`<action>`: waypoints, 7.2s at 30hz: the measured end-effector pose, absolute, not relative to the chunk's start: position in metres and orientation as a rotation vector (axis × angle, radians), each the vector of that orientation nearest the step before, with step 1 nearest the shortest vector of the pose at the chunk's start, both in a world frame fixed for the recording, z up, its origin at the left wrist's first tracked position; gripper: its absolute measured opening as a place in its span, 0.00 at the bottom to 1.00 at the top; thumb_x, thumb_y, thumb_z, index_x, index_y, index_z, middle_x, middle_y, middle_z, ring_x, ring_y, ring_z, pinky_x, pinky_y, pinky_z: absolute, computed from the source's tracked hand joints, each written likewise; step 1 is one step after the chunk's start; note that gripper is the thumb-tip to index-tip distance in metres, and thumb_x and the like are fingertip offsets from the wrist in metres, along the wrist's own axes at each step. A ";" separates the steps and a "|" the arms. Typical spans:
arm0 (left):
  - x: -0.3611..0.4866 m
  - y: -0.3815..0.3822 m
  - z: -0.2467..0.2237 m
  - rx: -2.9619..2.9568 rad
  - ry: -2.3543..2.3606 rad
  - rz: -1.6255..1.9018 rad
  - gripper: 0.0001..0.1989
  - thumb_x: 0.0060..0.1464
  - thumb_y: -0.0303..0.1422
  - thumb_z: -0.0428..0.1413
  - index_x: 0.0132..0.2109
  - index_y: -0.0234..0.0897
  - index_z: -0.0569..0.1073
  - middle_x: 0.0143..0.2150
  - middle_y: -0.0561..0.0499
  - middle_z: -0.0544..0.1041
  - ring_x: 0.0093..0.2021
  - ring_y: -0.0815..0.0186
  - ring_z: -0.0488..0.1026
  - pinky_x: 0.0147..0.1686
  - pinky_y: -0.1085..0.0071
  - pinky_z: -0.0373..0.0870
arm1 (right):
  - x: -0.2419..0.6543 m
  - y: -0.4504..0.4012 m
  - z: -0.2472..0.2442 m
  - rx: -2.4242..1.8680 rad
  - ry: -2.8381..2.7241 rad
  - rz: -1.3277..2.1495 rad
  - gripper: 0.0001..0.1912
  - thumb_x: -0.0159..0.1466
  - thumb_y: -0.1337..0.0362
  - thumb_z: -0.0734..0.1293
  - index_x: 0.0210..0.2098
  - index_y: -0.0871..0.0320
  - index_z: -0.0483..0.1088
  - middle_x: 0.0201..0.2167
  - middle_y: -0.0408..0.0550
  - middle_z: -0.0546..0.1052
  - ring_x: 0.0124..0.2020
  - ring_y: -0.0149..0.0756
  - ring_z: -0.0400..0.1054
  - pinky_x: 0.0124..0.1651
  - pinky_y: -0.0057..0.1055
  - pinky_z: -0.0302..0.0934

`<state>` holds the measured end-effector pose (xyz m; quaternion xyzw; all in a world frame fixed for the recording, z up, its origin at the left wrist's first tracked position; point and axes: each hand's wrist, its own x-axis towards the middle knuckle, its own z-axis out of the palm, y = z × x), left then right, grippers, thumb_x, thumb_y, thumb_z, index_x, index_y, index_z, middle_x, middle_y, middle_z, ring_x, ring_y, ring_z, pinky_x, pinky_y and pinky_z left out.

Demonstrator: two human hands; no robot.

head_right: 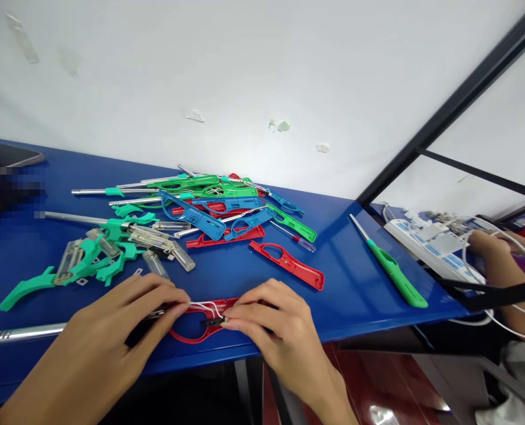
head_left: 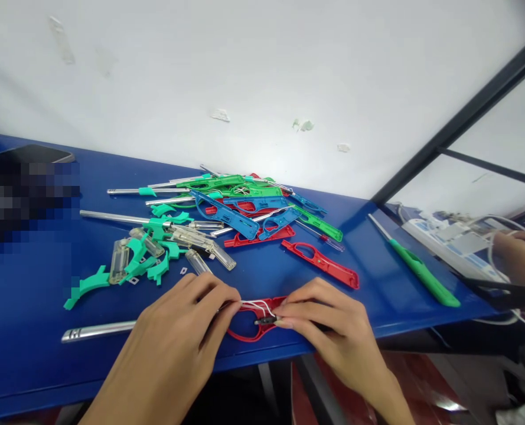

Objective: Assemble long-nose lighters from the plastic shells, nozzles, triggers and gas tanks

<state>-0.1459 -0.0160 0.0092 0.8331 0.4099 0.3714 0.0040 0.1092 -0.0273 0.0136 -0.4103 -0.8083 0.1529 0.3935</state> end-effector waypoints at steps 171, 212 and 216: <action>-0.148 -0.021 0.007 2.279 1.236 1.152 0.14 0.71 0.28 0.53 0.41 0.44 0.84 0.42 0.51 0.86 0.41 0.62 0.85 0.40 0.70 0.82 | 0.107 -0.036 0.008 -1.078 -2.363 -0.010 0.22 0.81 0.52 0.66 0.70 0.51 0.71 0.41 0.45 0.83 0.38 0.37 0.78 0.42 0.35 0.72; -0.149 -0.023 0.004 2.282 1.243 1.071 0.14 0.73 0.28 0.50 0.46 0.46 0.81 0.46 0.49 0.83 0.46 0.60 0.84 0.44 0.67 0.81 | 0.111 -0.036 0.009 -1.075 -2.427 0.051 0.17 0.82 0.57 0.64 0.66 0.43 0.77 0.42 0.45 0.77 0.34 0.34 0.70 0.36 0.33 0.66; -0.148 -0.022 0.007 2.292 1.229 1.110 0.16 0.72 0.27 0.50 0.43 0.45 0.82 0.44 0.49 0.83 0.43 0.61 0.84 0.42 0.69 0.81 | 0.111 -0.036 0.009 -1.108 -2.393 0.121 0.20 0.84 0.58 0.59 0.70 0.43 0.72 0.46 0.45 0.79 0.41 0.37 0.75 0.44 0.36 0.70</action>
